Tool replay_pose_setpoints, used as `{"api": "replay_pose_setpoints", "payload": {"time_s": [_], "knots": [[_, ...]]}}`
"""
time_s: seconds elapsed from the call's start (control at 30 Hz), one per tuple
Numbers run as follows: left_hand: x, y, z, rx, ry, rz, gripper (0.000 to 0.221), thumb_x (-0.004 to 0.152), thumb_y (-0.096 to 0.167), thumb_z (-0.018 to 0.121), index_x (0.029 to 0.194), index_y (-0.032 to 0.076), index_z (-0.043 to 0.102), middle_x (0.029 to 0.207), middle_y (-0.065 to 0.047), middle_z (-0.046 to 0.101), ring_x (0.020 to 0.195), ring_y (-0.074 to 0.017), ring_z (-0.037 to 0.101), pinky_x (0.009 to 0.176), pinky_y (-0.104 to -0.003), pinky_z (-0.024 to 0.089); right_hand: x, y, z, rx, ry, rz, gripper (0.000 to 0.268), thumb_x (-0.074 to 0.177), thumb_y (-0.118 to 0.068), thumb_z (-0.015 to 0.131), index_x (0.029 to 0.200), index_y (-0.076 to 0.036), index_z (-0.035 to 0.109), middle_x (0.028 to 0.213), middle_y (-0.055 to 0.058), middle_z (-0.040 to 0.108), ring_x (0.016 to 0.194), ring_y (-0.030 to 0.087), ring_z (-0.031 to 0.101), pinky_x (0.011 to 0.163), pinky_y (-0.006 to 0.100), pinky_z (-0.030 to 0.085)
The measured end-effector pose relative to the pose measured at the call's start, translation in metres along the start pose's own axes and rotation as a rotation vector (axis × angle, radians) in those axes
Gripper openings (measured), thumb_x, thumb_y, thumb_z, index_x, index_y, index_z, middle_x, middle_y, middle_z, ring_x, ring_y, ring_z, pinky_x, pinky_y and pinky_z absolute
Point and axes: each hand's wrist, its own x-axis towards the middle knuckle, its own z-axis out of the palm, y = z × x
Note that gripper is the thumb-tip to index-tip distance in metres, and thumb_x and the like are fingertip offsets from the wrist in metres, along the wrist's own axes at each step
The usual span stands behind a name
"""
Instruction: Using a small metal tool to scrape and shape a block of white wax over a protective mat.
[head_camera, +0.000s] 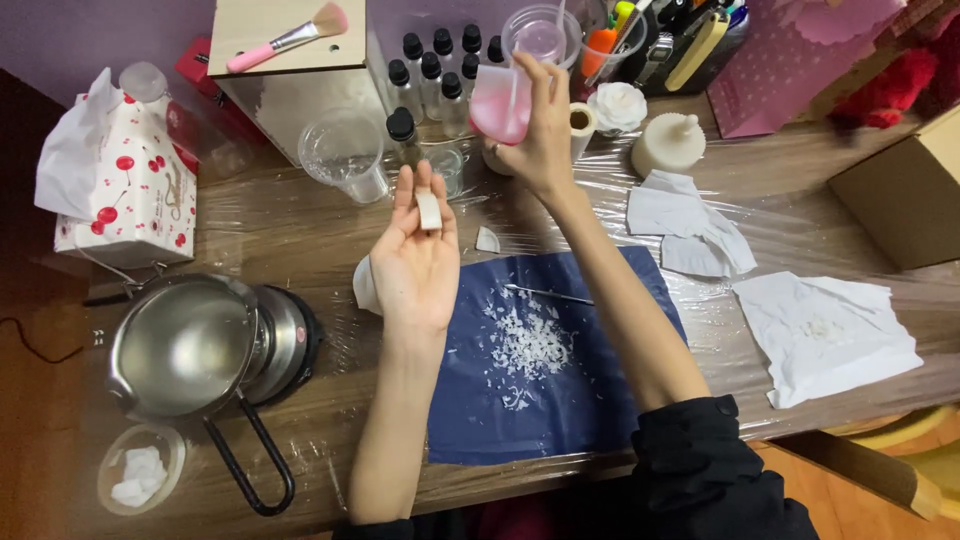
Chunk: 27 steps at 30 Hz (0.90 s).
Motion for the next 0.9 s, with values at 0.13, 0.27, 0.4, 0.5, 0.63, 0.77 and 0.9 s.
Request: {"api": "replay_pose_setpoints", "payload": {"time_s": [0.13,0.27,0.4,0.5,0.63,0.77,0.9], "knots": [[-0.012,0.001,0.020,0.017,0.022,0.026,0.037,0.087,-0.005,0.044,0.124,-0.003,0.049,0.127,-0.019,0.051,0.125,-0.0287,0.047,0.102,-0.030,0.042,0.008,-0.005,-0.014,0.066,0.067,-0.035,0.084,0.071,-0.030,0.083,0.135,-0.022,0.030,0.123,0.015,0.038,0.113,0.031,0.046,0.089,0.049,0.054],[-0.007,0.005,0.014,-0.043,-0.046,-0.018,0.038,0.087,-0.004,0.046,0.124,-0.004,0.049,0.126,-0.019,0.052,0.125,-0.0305,0.048,0.098,-0.030,0.046,0.009,-0.030,-0.057,0.092,0.102,-0.103,0.083,0.075,-0.064,0.066,0.131,-0.011,0.037,0.124,0.012,0.042,0.113,0.026,0.047,0.085,0.037,0.050],[-0.003,0.007,0.009,-0.092,-0.135,-0.051,0.033,0.088,-0.006,0.046,0.121,-0.005,0.049,0.124,-0.021,0.052,0.123,-0.0322,0.048,0.095,-0.031,0.050,-0.016,-0.032,-0.099,0.059,0.022,-0.136,0.084,0.075,-0.053,0.068,0.129,0.002,0.035,0.125,0.021,0.042,0.116,0.033,0.047,0.099,0.043,0.045],[0.000,0.004,0.004,-0.048,-0.195,-0.025,0.031,0.091,-0.001,0.051,0.122,-0.006,0.048,0.124,-0.022,0.052,0.121,-0.0338,0.051,0.100,-0.032,0.050,-0.056,0.000,-0.109,0.004,-0.071,-0.065,0.084,0.069,-0.044,0.086,0.128,-0.001,0.045,0.116,0.019,0.046,0.108,0.036,0.048,0.093,0.046,0.042],[0.005,0.004,-0.002,-0.078,-0.176,-0.059,0.028,0.090,0.000,0.055,0.116,-0.008,0.051,0.118,-0.023,0.056,0.116,-0.0350,0.055,0.095,-0.031,0.053,-0.088,0.021,-0.106,0.019,-0.237,-0.063,0.088,0.054,-0.023,0.088,0.127,0.002,0.044,0.116,0.022,0.044,0.110,0.044,0.046,0.095,0.053,0.040],[0.002,0.012,-0.002,0.050,-0.129,-0.068,0.029,0.091,0.012,0.057,0.118,0.002,0.050,0.123,-0.012,0.058,0.100,-0.0197,0.060,0.079,-0.023,0.052,-0.095,0.006,-0.111,-0.159,-0.390,-0.078,0.094,0.050,-0.032,0.083,0.130,-0.005,0.042,0.121,0.023,0.043,0.110,0.043,0.045,0.091,0.054,0.038],[0.008,0.018,-0.005,0.153,-0.137,-0.030,0.030,0.095,0.018,0.053,0.123,0.010,0.048,0.128,-0.006,0.057,0.087,-0.0101,0.060,0.065,-0.019,0.044,-0.087,-0.006,-0.128,-0.328,-0.346,-0.182,0.090,0.062,-0.070,0.067,0.126,-0.009,0.052,0.127,0.019,0.048,0.114,0.037,0.048,0.084,0.046,0.037]]}}
